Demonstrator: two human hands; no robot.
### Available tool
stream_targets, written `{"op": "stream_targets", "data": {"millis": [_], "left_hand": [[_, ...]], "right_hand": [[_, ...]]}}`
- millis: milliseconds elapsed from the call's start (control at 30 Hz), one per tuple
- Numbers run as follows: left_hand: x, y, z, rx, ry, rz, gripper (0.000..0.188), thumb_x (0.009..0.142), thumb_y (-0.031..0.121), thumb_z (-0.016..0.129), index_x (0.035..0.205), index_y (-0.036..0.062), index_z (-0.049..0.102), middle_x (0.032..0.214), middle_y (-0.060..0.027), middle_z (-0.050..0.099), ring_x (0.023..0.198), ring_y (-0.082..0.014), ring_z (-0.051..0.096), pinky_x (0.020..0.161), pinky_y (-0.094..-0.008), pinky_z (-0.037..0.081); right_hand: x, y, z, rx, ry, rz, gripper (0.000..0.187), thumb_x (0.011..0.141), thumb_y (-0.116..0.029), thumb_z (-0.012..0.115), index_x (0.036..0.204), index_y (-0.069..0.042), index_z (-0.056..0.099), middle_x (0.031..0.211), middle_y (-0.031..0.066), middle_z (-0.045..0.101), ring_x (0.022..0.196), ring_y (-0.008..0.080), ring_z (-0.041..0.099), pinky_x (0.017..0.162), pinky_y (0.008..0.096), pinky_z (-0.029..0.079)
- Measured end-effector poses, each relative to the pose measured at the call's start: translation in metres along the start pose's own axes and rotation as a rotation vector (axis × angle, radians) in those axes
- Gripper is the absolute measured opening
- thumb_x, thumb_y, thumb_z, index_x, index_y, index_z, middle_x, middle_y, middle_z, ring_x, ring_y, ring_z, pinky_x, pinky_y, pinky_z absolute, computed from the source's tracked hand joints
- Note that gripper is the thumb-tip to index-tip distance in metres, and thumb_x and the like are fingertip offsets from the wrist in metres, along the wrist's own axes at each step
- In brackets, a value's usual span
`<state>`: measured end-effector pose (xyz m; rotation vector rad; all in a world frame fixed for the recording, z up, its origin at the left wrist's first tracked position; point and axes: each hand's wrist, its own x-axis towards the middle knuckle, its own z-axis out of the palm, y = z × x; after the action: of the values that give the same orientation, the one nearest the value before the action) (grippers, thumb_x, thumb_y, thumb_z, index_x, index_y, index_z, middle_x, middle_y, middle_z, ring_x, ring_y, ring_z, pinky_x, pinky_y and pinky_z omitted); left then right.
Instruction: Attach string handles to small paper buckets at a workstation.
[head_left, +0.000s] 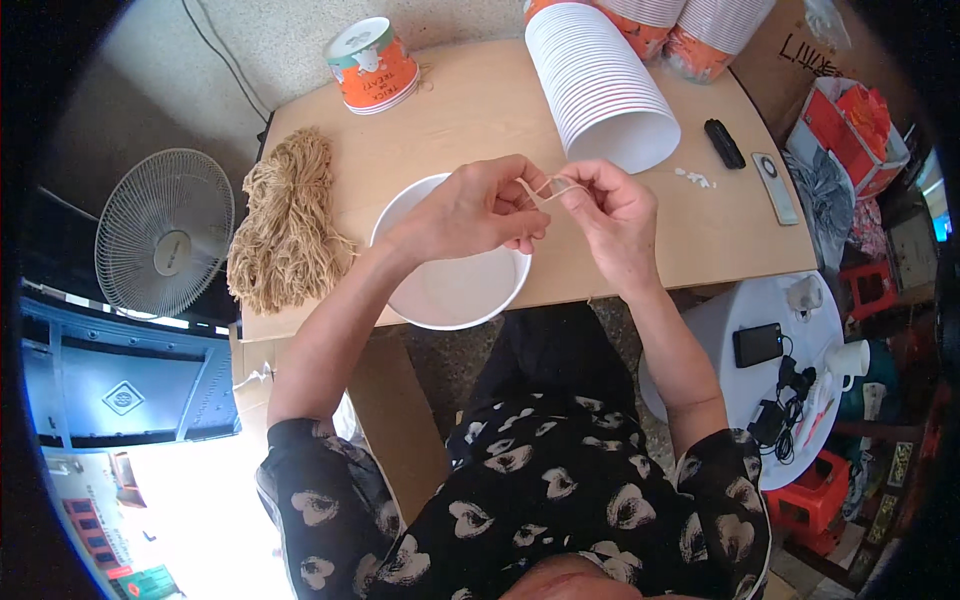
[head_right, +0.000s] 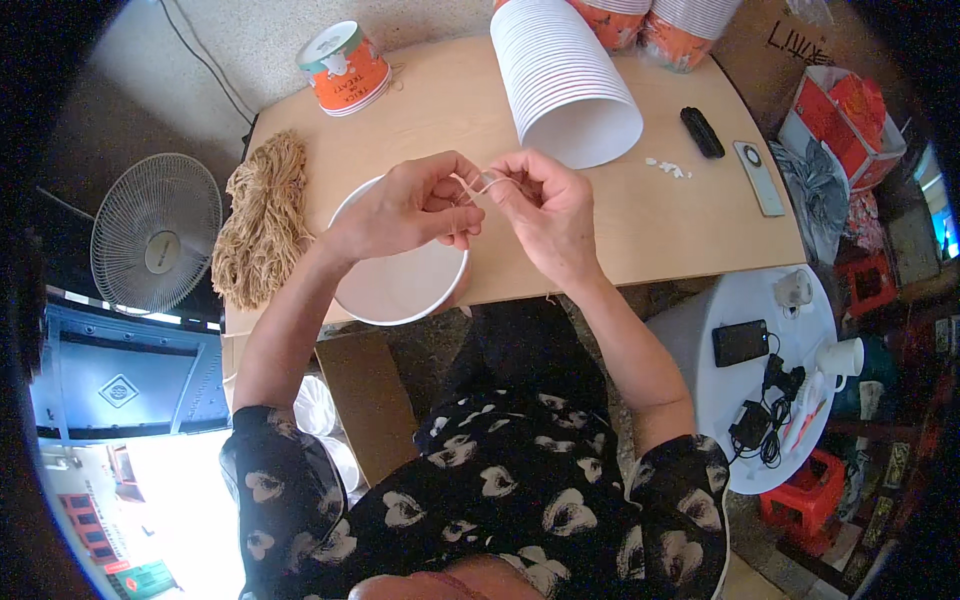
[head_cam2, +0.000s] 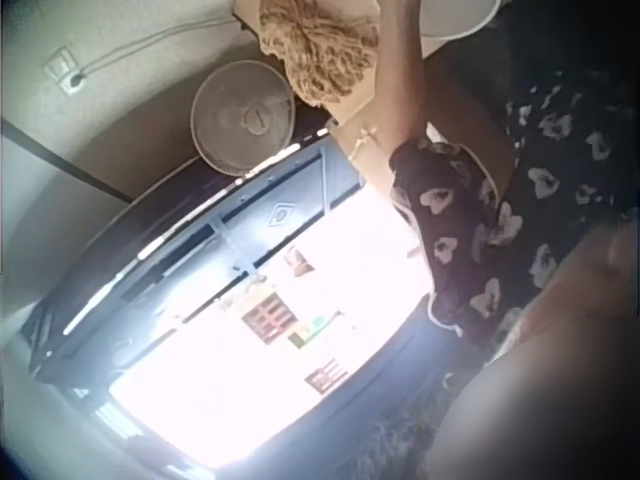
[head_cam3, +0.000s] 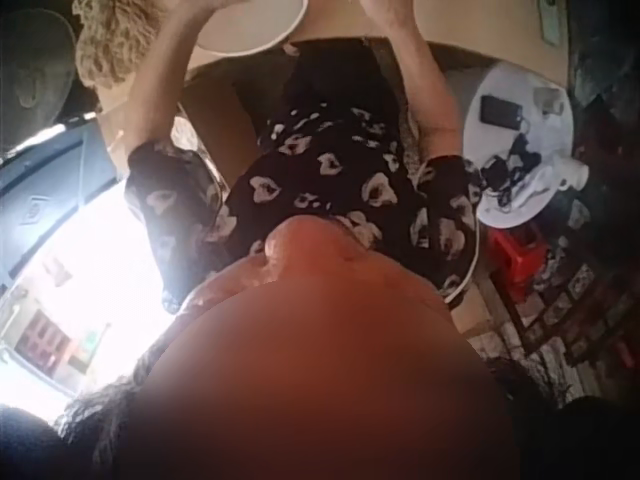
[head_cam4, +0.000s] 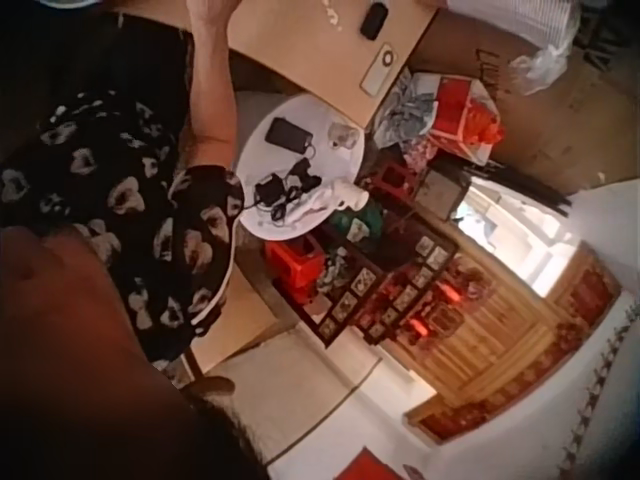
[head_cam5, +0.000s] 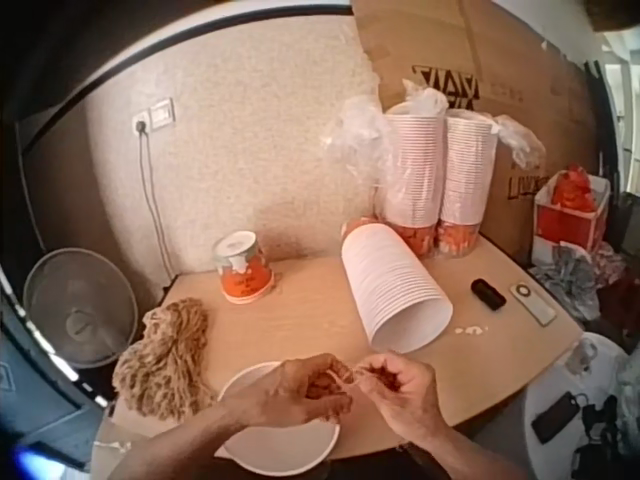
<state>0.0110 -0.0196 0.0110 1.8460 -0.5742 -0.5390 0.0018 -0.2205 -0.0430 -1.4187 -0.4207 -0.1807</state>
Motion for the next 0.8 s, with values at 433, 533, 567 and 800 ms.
{"op": "stream_targets", "data": {"millis": [433,533,567,800], "left_hand": [[-0.011,-0.009,-0.007,-0.126,0.103,-0.003,0.012,0.102,0.013,0.061,0.106,0.0020,0.057,0.091,-0.0083,0.072,0.077,-0.0114,0.068,0.070,-0.0249,0.057],[-0.012,-0.010,-0.007,-0.160,0.167,0.044,0.008,0.099,0.007,0.062,0.100,-0.0008,0.060,0.089,-0.0088,0.071,0.079,-0.0128,0.071,0.069,-0.0246,0.058],[-0.012,-0.013,-0.008,-0.156,0.163,0.067,0.010,0.099,0.008,0.062,0.102,-0.0015,0.062,0.090,-0.0083,0.072,0.080,-0.0125,0.071,0.071,-0.0246,0.058],[-0.016,-0.016,-0.013,-0.150,0.094,0.020,0.021,0.101,0.013,0.063,0.114,-0.0019,0.067,0.101,-0.0082,0.073,0.083,-0.0098,0.068,0.078,-0.0247,0.057]], "right_hand": [[-0.005,0.001,0.004,-0.011,0.005,0.049,0.011,0.096,-0.006,0.068,0.102,0.001,0.068,0.082,-0.0072,0.058,0.071,-0.0009,0.047,0.061,0.0158,0.037],[-0.004,0.004,0.002,-0.024,0.000,0.070,0.011,0.095,-0.007,0.069,0.102,0.001,0.068,0.083,-0.0069,0.059,0.071,-0.0008,0.047,0.061,0.0158,0.037],[-0.004,0.004,0.004,-0.027,-0.004,0.071,0.011,0.095,-0.008,0.069,0.102,0.001,0.068,0.083,-0.0067,0.060,0.071,-0.0008,0.048,0.061,0.0158,0.037],[-0.003,0.002,0.010,-0.017,0.018,0.050,0.010,0.096,-0.007,0.069,0.102,0.001,0.069,0.083,-0.0074,0.060,0.072,-0.0015,0.047,0.061,0.0156,0.036]]}}
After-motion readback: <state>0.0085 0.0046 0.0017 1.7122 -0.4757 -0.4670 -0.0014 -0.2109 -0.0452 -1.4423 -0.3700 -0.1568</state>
